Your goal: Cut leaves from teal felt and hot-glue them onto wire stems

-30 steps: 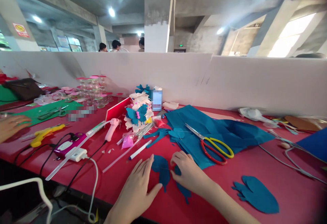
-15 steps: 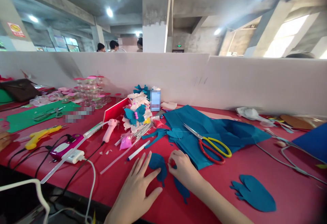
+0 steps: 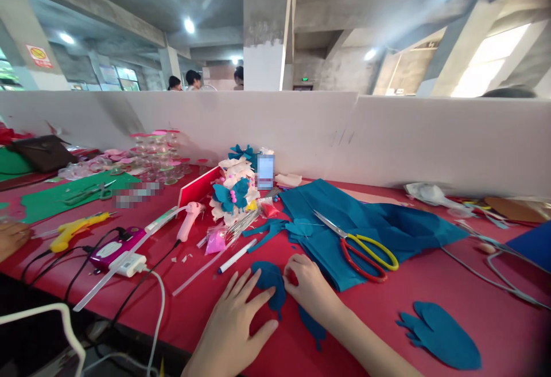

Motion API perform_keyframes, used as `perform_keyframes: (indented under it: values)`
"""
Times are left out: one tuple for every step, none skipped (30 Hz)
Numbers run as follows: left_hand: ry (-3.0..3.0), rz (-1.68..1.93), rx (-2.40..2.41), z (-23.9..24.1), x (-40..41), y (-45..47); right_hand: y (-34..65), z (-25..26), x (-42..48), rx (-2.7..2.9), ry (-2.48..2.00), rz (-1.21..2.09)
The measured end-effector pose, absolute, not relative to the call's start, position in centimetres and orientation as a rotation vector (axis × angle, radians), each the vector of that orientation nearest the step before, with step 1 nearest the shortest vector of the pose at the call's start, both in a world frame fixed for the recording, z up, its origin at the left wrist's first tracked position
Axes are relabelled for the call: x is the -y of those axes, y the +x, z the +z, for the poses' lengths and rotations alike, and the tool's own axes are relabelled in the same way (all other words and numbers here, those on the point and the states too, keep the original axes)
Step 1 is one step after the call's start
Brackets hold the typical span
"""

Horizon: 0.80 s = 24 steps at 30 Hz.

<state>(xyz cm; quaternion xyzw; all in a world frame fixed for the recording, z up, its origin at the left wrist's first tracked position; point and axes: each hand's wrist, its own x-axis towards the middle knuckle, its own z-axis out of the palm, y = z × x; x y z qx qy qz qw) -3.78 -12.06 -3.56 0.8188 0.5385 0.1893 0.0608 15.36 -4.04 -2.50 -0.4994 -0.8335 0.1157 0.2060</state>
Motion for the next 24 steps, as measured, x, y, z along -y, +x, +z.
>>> perform_keyframes:
  values:
    - [2.479, 0.585, -1.625, -3.6, 12.1, -3.8, 15.4, -2.6, 4.0, 2.319, -1.388, 0.329]
    - [2.482, 0.601, -1.620, -3.6, 12.1, -3.8, 15.4, -2.6, 3.9, 2.317, -1.383, 0.334]
    - [2.485, 0.616, -1.615, -3.7, 12.1, -3.8, 15.4, -2.6, 3.9, 2.316, -1.377, 0.339]
    - [2.489, 0.632, -1.611, -3.8, 12.1, -3.8, 15.4, -2.6, 3.9, 2.312, -1.370, 0.341]
    - [2.492, 0.649, -1.609, -3.9, 12.1, -3.8, 15.5, -2.6, 3.9, 2.307, -1.363, 0.342]
    - [2.496, 0.664, -1.609, -3.9, 12.1, -3.8, 15.6, -2.6, 4.0, 2.302, -1.355, 0.345]
    - [2.498, 0.674, -1.610, -4.0, 12.1, -3.8, 15.7, -2.6, 4.0, 2.299, -1.346, 0.350]
    - [2.501, 0.676, -1.611, -4.0, 12.2, -3.8, 15.9, -2.5, 4.1, 2.296, -1.338, 0.353]
    - [2.503, 0.673, -1.613, -4.1, 12.2, -3.8, 16.1, -2.5, 4.2, 2.298, -1.329, 0.353]
    - [2.507, 0.666, -1.615, -4.0, 12.2, -3.8, 16.3, -2.5, 4.3, 2.306, -1.317, 0.345]
    - [2.513, 0.657, -1.617, -4.0, 12.2, -3.8, 16.5, -2.6, 4.4, 2.319, -1.300, 0.330]
    - [2.523, 0.649, -1.613, -4.0, 12.2, -3.8, 16.8, -2.6, 4.4, 2.328, -1.283, 0.308]
    - [2.533, 0.648, -1.608, -3.9, 12.2, -3.9, 17.1, -2.7, 4.4, 2.335, -1.261, 0.289]
    - [2.540, 0.662, -1.602, -3.8, 12.2, -3.9, 17.4, -2.7, 4.5, 2.336, -1.235, 0.277]
    - [2.537, 0.700, -1.602, -3.8, 12.2, -3.9, 17.6, -2.7, 4.5, 2.332, -1.206, 0.274]
    - [2.512, 0.773, -1.614, -3.8, 12.2, -4.0, 17.8, -2.6, 4.5, 2.322, -1.175, 0.277]
    - [2.460, 0.888, -1.636, -3.8, 12.2, -4.1, 18.0, -2.6, 4.6, 2.311, -1.147, 0.285]
    - [2.375, 1.039, -1.671, -3.9, 12.2, -4.3, 18.1, -2.5, 4.7, 2.301, -1.120, 0.289]
    - [2.263, 1.202, -1.718, -4.0, 12.3, -4.6, 18.1, -2.4, 4.8, 2.296, -1.095, 0.287]
    - [2.146, 1.346, -1.769, -4.1, 12.4, -5.0, 18.0, -2.3, 4.9, 2.295, -1.074, 0.278]
    - [2.043, 1.447, -1.826, -4.2, 12.5, -5.5, 18.0, -2.3, 5.0, 2.299, -1.054, 0.263]
    - [1.972, 1.502, -1.884, -4.1, 12.6, -6.2, 17.9, -2.3, 5.1, 2.304, -1.036, 0.247]
    - [1.947, 1.508, -1.945, -4.0, 12.5, -7.0, 17.8, -2.3, 5.1, 2.308, -1.019, 0.231]
    - [1.958, 1.481, -2.005, -3.8, 12.2, -7.9, 17.8, -2.4, 5.0, 2.307, -1.003, 0.221]
